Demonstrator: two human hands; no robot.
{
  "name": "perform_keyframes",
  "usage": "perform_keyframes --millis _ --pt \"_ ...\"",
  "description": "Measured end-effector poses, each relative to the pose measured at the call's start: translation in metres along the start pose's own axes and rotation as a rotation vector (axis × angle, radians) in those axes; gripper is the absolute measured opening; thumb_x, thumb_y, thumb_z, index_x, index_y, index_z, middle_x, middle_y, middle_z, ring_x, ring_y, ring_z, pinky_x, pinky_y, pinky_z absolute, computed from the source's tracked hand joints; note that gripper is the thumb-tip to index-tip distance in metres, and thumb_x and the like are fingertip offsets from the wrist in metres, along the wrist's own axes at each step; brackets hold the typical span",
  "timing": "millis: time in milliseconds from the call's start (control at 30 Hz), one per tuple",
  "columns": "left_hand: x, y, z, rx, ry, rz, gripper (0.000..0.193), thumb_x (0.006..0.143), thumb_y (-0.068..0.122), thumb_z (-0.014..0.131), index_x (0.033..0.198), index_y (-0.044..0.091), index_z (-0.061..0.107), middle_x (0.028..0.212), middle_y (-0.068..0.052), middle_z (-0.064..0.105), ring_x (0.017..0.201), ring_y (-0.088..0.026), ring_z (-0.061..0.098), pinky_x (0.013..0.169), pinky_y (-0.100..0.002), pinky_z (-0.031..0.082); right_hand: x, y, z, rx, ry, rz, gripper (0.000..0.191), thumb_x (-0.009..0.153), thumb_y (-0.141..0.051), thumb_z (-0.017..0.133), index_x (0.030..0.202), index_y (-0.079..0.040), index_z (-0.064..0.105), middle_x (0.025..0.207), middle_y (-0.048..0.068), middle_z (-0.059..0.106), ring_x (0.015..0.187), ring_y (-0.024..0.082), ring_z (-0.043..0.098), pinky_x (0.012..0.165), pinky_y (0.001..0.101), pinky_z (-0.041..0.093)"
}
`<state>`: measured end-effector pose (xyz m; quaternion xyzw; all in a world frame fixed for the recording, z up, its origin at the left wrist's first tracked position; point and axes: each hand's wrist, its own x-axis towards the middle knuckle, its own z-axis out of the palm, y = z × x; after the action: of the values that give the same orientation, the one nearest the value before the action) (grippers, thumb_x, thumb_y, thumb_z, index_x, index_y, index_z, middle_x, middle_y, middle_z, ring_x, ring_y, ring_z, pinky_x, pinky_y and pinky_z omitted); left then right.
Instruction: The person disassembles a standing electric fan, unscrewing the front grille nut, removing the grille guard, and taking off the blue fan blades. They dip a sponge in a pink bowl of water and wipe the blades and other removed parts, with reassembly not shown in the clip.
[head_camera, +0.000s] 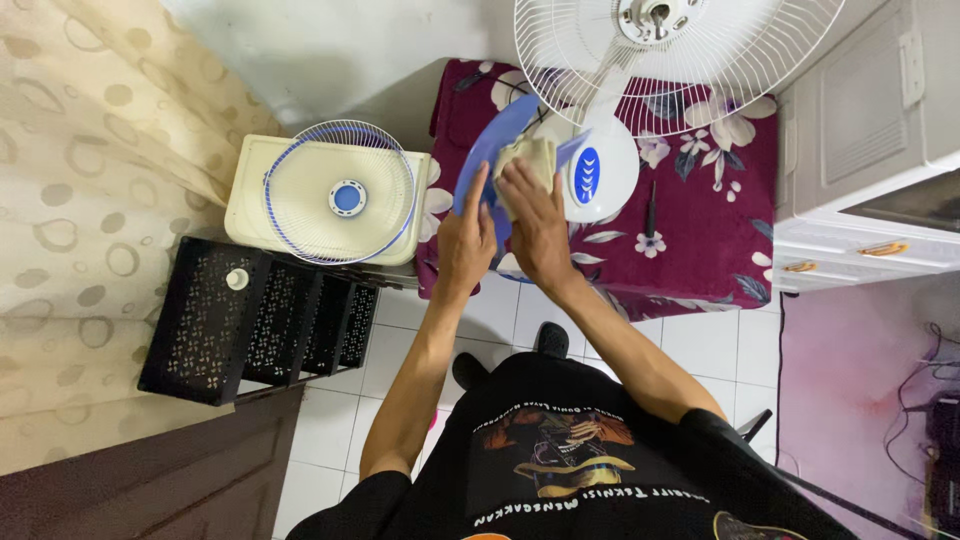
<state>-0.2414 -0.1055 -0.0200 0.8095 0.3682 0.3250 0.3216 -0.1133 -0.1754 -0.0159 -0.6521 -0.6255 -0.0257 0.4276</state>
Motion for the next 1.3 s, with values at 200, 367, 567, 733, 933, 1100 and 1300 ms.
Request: perform_keyframes --millis 200,367,567,733,933,1100,1300 --pt "0.001 0.002 -0.014 -0.159 0.125 -0.1 0.075 0.103 -0.002 0.057 0.165 0.009 0.019 0.11 -0.029 0.065 0.083 -0.032 0.065 0.076 -0.038 0.055 -0.031 0.018 -0.001 0.316 -0.067 0.295 0.058 0.089 0.014 0.052 0.141 -0.008 0.062 0.145 0.011 0.065 0.14 0.031 0.059 0.123 0.0531 0.042" --pt "0.0 0.002 -0.014 -0.39 0.19 0.025 0.075 0.104 -0.001 0.056 0.166 0.007 0.014 0.139 -0.03 0.053 0.078 -0.015 0.063 0.069 -0.028 0.057 -0.019 0.025 -0.005 0.535 0.335 0.285 0.057 0.1 0.015 0.047 0.153 -0.006 0.048 0.158 0.015 0.052 0.149 0.036 0.05 0.128 0.0521 0.039" --pt "-0.004 0.011 0.008 -0.559 0.189 -0.011 0.073 0.106 0.0 0.057 0.165 0.007 0.014 0.158 -0.024 0.044 0.074 -0.009 0.059 0.059 -0.025 0.053 -0.013 0.005 0.007 0.012 0.045 0.048 0.056 0.097 0.013 0.053 0.151 -0.003 0.05 0.161 0.019 0.043 0.157 0.038 0.031 0.129 0.0573 0.019" --pt "-0.002 -0.004 0.001 -0.444 0.257 -0.112 0.075 0.102 -0.004 0.056 0.166 0.009 0.02 0.153 -0.023 0.059 0.059 -0.006 0.05 0.05 -0.024 0.043 -0.04 0.006 0.0 0.085 -0.085 0.071 0.065 0.085 0.018 0.052 0.145 -0.006 0.055 0.155 0.018 0.052 0.151 0.035 0.041 0.127 0.0571 0.026" --pt "-0.009 -0.012 0.011 -0.497 0.26 -0.084 0.074 0.103 -0.005 0.055 0.165 0.004 0.016 0.162 -0.024 0.039 0.079 -0.008 0.067 0.067 -0.023 0.061 -0.025 0.024 -0.019 0.517 0.174 0.735 0.053 0.099 0.004 0.051 0.147 -0.017 0.055 0.15 0.008 0.061 0.134 0.029 0.064 0.112 0.0465 0.053" --pt "-0.016 -0.001 0.028 -0.468 0.206 0.012 0.071 0.104 -0.005 0.057 0.165 0.002 0.02 0.166 -0.025 0.037 0.107 -0.02 0.058 0.08 -0.03 0.06 -0.014 0.02 -0.014 -0.006 0.078 0.01 0.064 0.088 0.02 0.056 0.148 -0.003 0.054 0.158 0.022 0.048 0.153 0.039 0.038 0.127 0.055 0.032" --pt "-0.012 -0.009 0.018 -0.467 0.195 -0.104 0.072 0.106 -0.003 0.057 0.17 0.005 0.024 0.152 -0.02 0.057 0.08 -0.008 0.054 0.064 -0.024 0.049 -0.029 0.025 -0.005 0.04 0.046 0.166 0.066 0.085 0.02 0.053 0.146 -0.005 0.054 0.152 0.021 0.055 0.144 0.036 0.051 0.118 0.0515 0.044"
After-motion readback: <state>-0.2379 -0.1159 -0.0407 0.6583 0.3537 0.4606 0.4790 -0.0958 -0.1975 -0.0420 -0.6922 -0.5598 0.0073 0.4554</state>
